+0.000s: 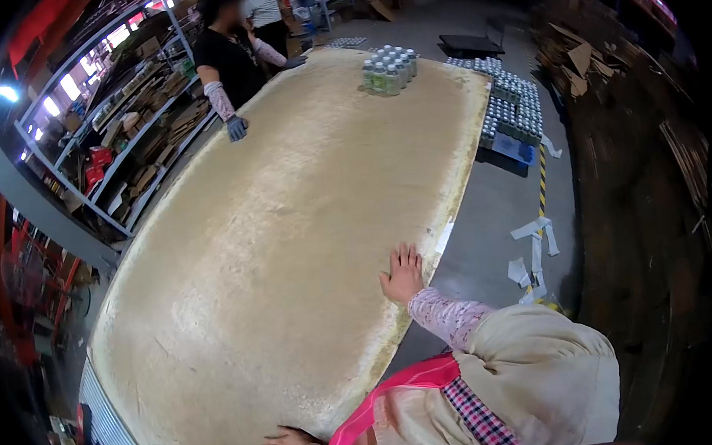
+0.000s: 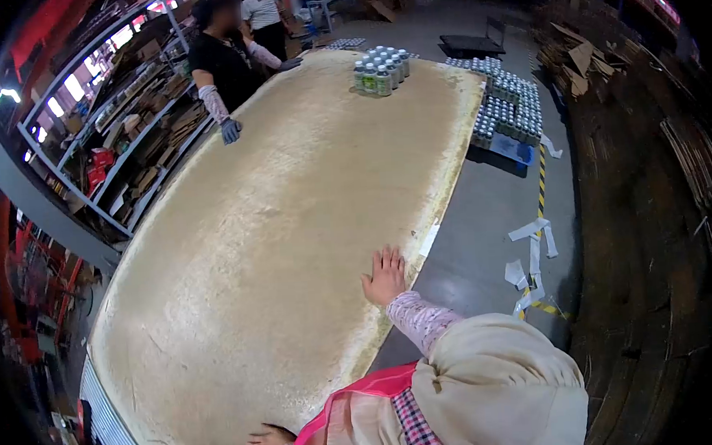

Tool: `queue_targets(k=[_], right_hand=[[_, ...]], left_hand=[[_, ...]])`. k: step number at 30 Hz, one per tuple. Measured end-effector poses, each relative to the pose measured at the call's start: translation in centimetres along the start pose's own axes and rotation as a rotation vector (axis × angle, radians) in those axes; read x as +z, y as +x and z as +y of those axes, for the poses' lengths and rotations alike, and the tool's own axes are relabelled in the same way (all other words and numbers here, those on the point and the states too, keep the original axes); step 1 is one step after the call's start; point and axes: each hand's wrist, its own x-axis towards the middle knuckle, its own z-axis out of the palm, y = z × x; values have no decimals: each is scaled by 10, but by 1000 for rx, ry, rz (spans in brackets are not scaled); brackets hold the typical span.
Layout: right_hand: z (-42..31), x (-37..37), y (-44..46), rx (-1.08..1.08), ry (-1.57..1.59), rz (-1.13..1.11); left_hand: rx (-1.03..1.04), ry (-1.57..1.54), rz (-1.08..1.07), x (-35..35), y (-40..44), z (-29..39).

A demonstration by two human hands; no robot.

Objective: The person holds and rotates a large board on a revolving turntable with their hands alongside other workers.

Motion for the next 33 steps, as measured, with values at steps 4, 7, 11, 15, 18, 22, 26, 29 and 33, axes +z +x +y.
queue_targets(k=[4, 7, 11, 15, 18, 22, 26, 29, 33], right_hand=[[-6, -11, -3, 7, 37, -16], [-7, -12, -3, 13, 40, -16], [-1, 2, -1, 5, 18, 21], [0, 1, -2, 16, -16, 28], [8, 12, 2, -22, -45, 42], [29, 51, 7, -27, -80, 92], [20, 27, 14, -153, -183, 29], [39, 61, 38, -199, -492, 84], [22, 80, 33, -291, -486, 154]], left_hand=[[-8, 22, 1, 7, 2, -1], [-12, 19, -1, -2, -4, 3], [2, -4, 17, 7, 0, -2], [29, -35, -35, -1, 1, 0], [71, -106, -68, -8, -3, 1], [9, -346, -69, -36, -17, 9], [-44, -506, -52, -23, -17, 0], [-13, -422, -52, -27, -17, 4], [3, -421, -94, -37, -16, 3]])
